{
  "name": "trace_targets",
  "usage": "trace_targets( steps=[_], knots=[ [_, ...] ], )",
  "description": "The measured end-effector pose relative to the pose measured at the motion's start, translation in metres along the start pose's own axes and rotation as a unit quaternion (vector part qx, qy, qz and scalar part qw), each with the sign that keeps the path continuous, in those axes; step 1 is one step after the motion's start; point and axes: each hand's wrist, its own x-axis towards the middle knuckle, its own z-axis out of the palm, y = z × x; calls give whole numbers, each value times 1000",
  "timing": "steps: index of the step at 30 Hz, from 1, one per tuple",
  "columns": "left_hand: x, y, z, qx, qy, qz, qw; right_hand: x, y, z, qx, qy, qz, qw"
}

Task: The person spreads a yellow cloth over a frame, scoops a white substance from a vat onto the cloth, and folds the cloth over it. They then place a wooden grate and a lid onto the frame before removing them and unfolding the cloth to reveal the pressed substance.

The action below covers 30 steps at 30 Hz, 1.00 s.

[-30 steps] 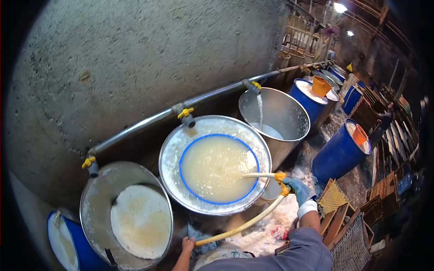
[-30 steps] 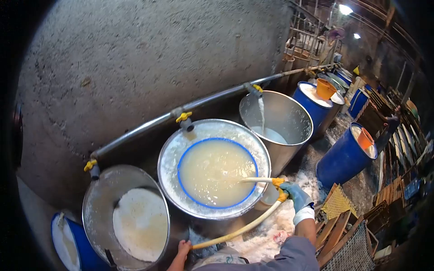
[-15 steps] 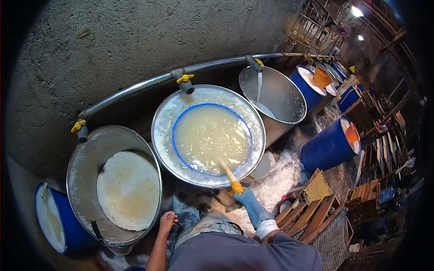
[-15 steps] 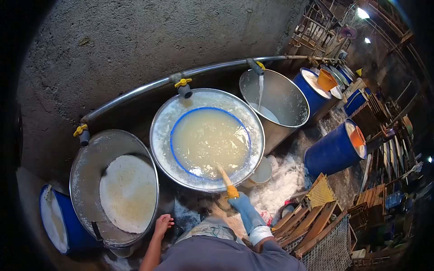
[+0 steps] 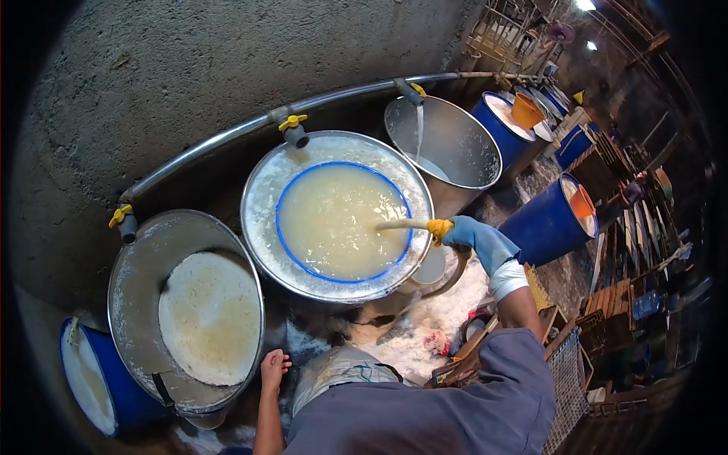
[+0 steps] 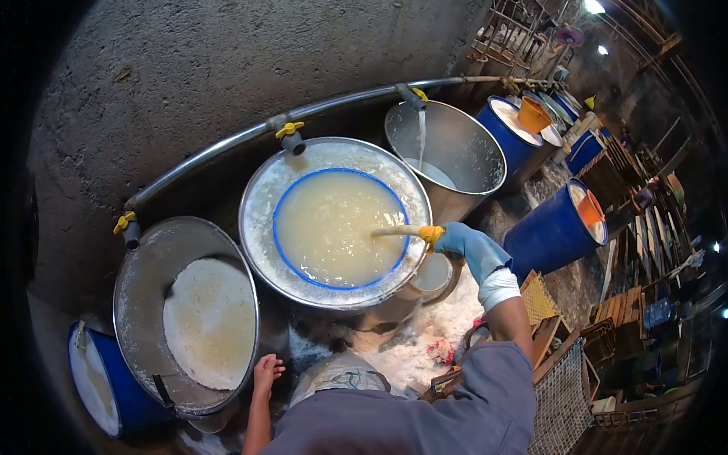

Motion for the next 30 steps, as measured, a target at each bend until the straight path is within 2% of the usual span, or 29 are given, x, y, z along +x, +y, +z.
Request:
trace_targets(
  steps=[2,4,5,6,7,9,10,12,16,18,20,25,30],
  knots=[
    [-3,-4,0,7,11,-11,1000,-8,-8,2,-49,9,-14,999],
    [-4,-10,-2,4,15,-8,1000,-65,-58,17,-62,67,21,996],
    [-4,-13,-1,-4,18,-10,1000,-79,-72,31,-38,49,45,997],
    [-6,-15,-1,-11,21,-12,1000,-49,-33,68,-57,104,-28,993],
    [-7,-16,0,-17,23,-14,1000,-43,-32,102,-221,221,-78,947],
    [-10,-14,5,-11,25,-18,999,-18,-19,172,-164,291,-18,942],
    [-12,-14,4,-7,26,-25,999,-12,-20,196,-156,291,-18,944],
    [-13,-14,3,11,12,-28,999,-4,-31,240,-143,278,41,949],
    [-19,-2,9,34,11,-38,999,-7,-70,297,-70,279,60,956],
    [-18,4,12,42,8,-47,998,-17,-91,311,-75,251,17,965],
    [-17,9,14,52,2,-44,998,-16,-104,325,-69,261,17,963],
    [-9,18,24,56,8,-39,998,-22,-112,320,-74,269,9,960],
    [-4,24,36,55,-1,-37,998,-29,-96,308,-15,257,-67,964]
  ],
)
